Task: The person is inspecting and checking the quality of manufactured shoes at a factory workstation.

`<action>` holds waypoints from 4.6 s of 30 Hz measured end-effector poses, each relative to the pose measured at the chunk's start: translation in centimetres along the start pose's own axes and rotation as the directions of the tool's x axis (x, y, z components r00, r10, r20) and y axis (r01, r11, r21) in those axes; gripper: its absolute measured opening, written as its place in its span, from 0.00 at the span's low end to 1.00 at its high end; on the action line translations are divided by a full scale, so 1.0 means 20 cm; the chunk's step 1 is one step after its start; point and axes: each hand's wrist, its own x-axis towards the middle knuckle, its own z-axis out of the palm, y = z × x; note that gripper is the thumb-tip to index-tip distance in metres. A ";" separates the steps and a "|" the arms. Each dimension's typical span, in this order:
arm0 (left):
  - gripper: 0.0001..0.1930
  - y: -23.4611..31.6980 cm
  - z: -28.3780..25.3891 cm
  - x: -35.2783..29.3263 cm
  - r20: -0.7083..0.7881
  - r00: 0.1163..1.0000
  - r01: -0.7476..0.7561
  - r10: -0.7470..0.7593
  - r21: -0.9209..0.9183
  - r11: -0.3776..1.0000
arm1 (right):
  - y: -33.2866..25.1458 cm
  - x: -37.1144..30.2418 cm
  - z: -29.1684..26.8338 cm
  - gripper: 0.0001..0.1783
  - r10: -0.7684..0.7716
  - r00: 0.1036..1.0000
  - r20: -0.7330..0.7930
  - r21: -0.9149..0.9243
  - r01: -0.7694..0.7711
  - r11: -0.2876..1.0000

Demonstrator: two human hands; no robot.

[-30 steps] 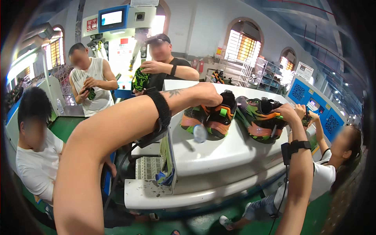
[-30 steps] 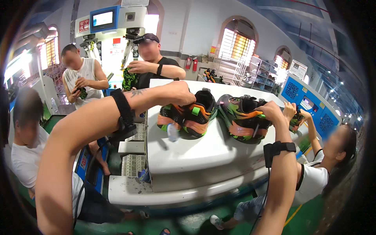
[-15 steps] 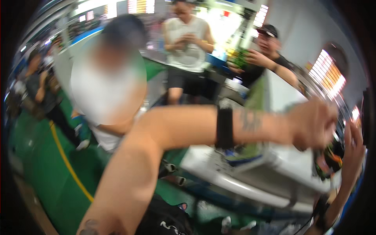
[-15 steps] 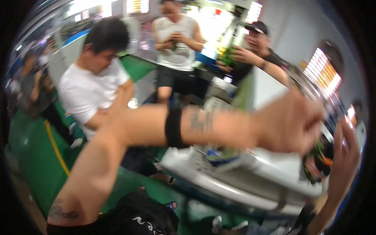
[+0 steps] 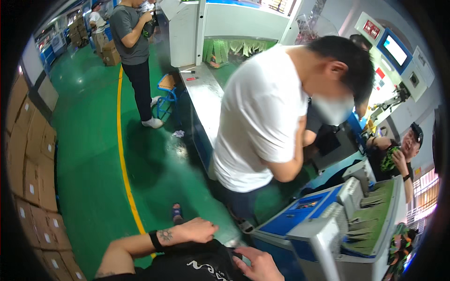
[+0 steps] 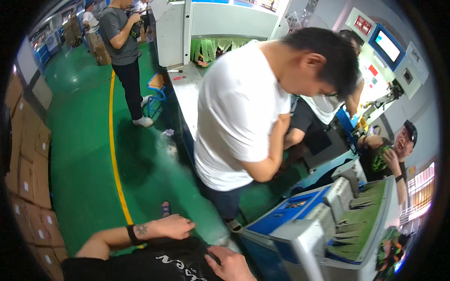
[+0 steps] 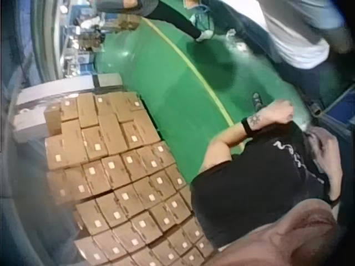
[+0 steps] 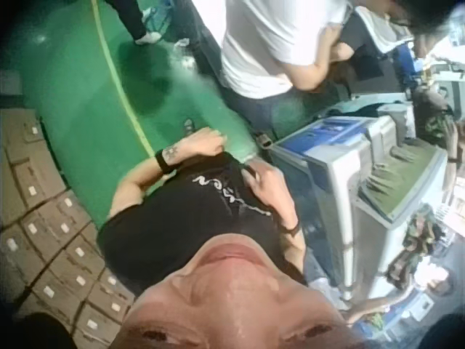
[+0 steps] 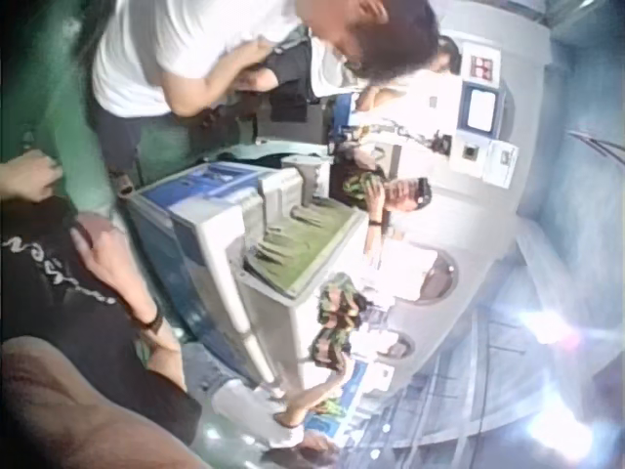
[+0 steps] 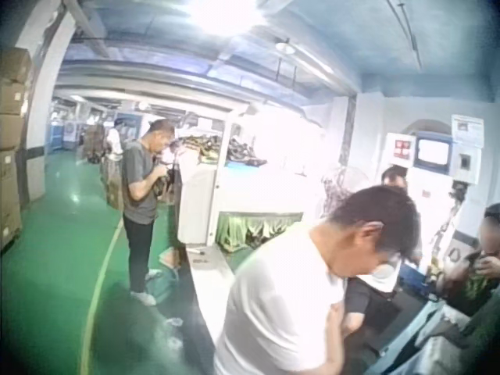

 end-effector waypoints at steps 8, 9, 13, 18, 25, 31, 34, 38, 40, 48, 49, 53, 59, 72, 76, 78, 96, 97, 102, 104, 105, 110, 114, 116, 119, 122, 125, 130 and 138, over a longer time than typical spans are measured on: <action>0.17 -1.29 0.01 -0.79 -0.303 0.686 0.476 -0.661 -0.500 0.723 | -0.37 1.14 0.53 0.16 -0.303 0.929 0.214 0.045 0.300 0.953; 0.18 -1.44 0.02 -0.89 -0.251 0.590 0.590 -0.768 -0.515 0.622 | -0.38 1.26 0.55 0.16 -0.261 0.932 0.250 0.073 0.251 0.965; 0.20 -1.84 0.12 -1.23 0.019 0.381 0.901 -0.925 -0.235 0.366 | -0.34 1.63 0.61 0.17 -0.139 0.950 0.279 -0.137 0.182 0.974; 0.21 -2.08 0.04 -1.29 -0.014 0.428 0.636 -0.904 -0.706 0.312 | -0.12 2.07 0.72 0.20 -0.101 0.974 0.203 0.053 0.092 0.994; 0.20 -2.32 -0.50 -1.08 0.053 0.370 0.843 -0.927 -0.440 0.311 | -0.01 2.83 0.72 0.22 0.027 0.990 0.140 0.125 -0.045 0.991; 0.16 -2.52 -1.39 -0.69 -0.172 0.573 0.729 -0.801 -0.339 0.594 | -0.08 3.30 0.49 0.24 0.129 0.980 -0.150 0.387 -0.062 0.920; 0.11 -2.63 -1.91 -0.25 -0.532 0.603 0.499 -0.594 -0.329 0.802 | 0.05 3.40 0.36 0.23 0.311 0.920 -0.239 0.459 -0.175 0.871; 0.07 -2.81 -2.60 0.47 -0.733 0.660 0.239 -0.161 0.001 0.971 | 0.28 3.42 0.31 0.24 0.606 0.728 -0.320 0.547 -0.381 0.746; 0.07 -2.92 -2.91 0.86 -0.738 0.673 0.111 -0.047 0.038 0.993 | 0.38 3.43 0.33 0.27 0.665 0.702 -0.254 0.527 -0.477 0.704; 0.18 -3.54 -3.87 1.96 -0.527 0.843 0.150 -0.106 0.042 0.988 | 0.49 3.71 0.43 0.47 0.959 0.203 -0.200 0.322 -0.911 0.260; 0.20 -3.62 -3.90 2.05 -0.556 0.816 0.359 -0.156 0.277 0.891 | 0.48 3.73 0.43 0.47 0.962 0.119 -0.246 0.412 -0.886 0.215; 0.21 -3.93 -3.96 2.15 -0.538 0.788 0.529 -0.300 0.342 0.777 | 0.48 3.81 0.42 0.51 0.979 0.115 -0.169 0.371 -0.913 0.171; 0.26 -3.99 -4.04 2.24 -0.364 0.885 0.448 -0.291 0.486 0.750 | 0.51 3.83 0.42 0.54 0.975 0.132 -0.176 0.267 -0.947 0.177; 0.20 -2.97 -3.80 1.94 -0.301 0.936 0.238 -0.184 0.154 0.959 | 0.51 3.78 0.32 0.43 0.953 0.274 -0.127 0.303 -0.904 0.300; 0.17 -2.47 -3.43 1.57 -0.240 0.970 -0.012 0.040 0.117 0.993 | 0.25 3.64 0.19 0.39 0.769 0.366 -0.524 0.788 -0.134 0.601; 0.18 -2.30 -3.15 1.37 -0.182 0.982 0.079 -0.047 0.170 0.982 | 0.21 3.54 0.16 0.42 0.639 0.486 -0.596 0.785 0.182 0.592; 0.21 -2.27 -2.49 0.83 0.268 0.963 -0.096 0.030 0.239 0.966 | 0.36 3.40 0.37 0.43 0.722 0.394 -0.569 0.549 -0.472 0.690; 0.20 -2.28 -2.54 0.85 0.290 0.952 -0.157 0.097 0.189 0.969 | 0.36 3.41 0.36 0.43 0.682 0.394 -0.616 0.502 -0.470 0.725; 0.07 -2.41 -2.85 0.97 0.594 0.795 0.114 0.128 -0.353 0.929 | 0.29 3.41 0.35 0.41 0.809 0.325 -0.489 0.571 -0.582 0.579; 0.06 -2.46 -2.92 1.05 0.545 0.828 0.122 0.132 -0.404 0.907 | 0.32 3.41 0.35 0.42 0.856 0.276 -0.437 0.570 -0.651 0.501; 0.06 -2.47 -2.93 1.09 0.480 0.872 0.123 0.097 -0.407 0.905 | 0.34 3.42 0.35 0.41 0.829 0.304 -0.468 0.559 -0.625 0.545; 0.07 -2.54 -2.95 1.18 0.356 0.931 0.081 0.082 -0.420 0.904 | 0.40 3.45 0.32 0.37 0.758 0.360 -0.543 0.540 -0.541 0.644; 0.17 -2.52 -2.98 1.23 0.284 0.957 0.219 -0.050 -0.602 0.768 | 0.23 3.46 0.19 0.40 0.755 0.359 -0.549 0.583 -0.482 0.654; 0.27 -2.43 -2.98 1.27 0.260 0.966 0.190 -0.016 -0.660 0.727 | 0.08 3.45 0.07 0.42 0.596 0.429 -0.679 0.458 -0.387 0.801; 0.40 -2.19 -2.96 1.32 -0.073 0.993 -0.029 -0.089 -0.908 0.417 | -0.16 3.51 -0.06 0.48 0.512 0.540 -0.668 0.333 -0.398 0.855; 0.33 -1.99 -3.06 1.28 -0.242 0.961 -0.175 -0.133 -0.906 0.385 | -0.34 3.56 -0.11 0.49 0.456 0.641 -0.617 0.337 -0.307 0.890; 0.29 -1.87 -3.22 1.24 -0.255 0.963 -0.193 -0.082 -0.872 0.449 | -0.40 3.44 -0.18 0.43 0.325 0.732 -0.599 0.298 -0.173 0.939; 0.36 -1.82 -3.47 1.13 0.144 0.943 -0.030 0.300 -0.861 0.507 | -0.45 3.28 -0.34 0.27 0.380 0.710 -0.593 0.693 0.210 0.690; 0.45 -1.82 -3.42 0.90 0.566 0.784 0.395 0.253 -0.771 0.500 | -0.52 3.50 -0.47 0.26 0.228 0.861 -0.454 0.796 0.276 0.539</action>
